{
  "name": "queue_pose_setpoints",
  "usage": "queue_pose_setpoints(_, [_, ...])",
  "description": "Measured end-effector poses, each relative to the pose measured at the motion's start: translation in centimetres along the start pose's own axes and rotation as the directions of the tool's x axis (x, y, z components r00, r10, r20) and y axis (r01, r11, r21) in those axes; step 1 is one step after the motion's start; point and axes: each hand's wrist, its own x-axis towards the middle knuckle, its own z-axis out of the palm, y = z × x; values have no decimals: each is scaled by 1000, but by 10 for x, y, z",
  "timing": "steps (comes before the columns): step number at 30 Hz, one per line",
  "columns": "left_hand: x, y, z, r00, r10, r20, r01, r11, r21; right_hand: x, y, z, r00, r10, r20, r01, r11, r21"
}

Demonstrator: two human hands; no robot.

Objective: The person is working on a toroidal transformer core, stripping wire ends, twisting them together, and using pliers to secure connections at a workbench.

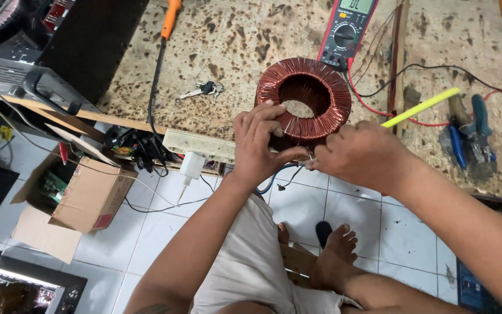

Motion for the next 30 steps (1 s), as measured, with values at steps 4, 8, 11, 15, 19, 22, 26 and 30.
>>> queue_pose_setpoints(4, [-3,3,0,1000,-19,-4,19,999,-33,-9,-50,-19,996,9,-88,24,931,364])
queue_pose_setpoints(8, [1,5,-3,1000,-5,-4,5,999,-44,-12,-37,-36,919,319,231,-386,618,684])
queue_pose_setpoints(11, [0,6,-2,1000,2,10,-2,999,-35,-14,-31,-58,703,504,502,-633,122,764])
queue_pose_setpoints(15, [-2,6,-1,1000,-2,15,3,1000,-23,5,-24,-77,447,605,659,-722,-191,665])
queue_pose_setpoints(19, [1,7,-2,1000,13,14,-13,1000,-16,34,-4,-43,249,737,628,-672,-336,660])
queue_pose_setpoints(22, [0,9,-8,997,22,78,-25,999,37,91,40,-66,-10,765,643,-452,-577,680])
queue_pose_setpoints(26, [-4,7,-7,994,21,110,-26,999,46,93,36,-95,-119,872,475,-112,-487,866])
queue_pose_setpoints(30, [-7,5,-1,998,44,49,-47,997,66,81,-58,-54,-450,874,183,11,-199,980])
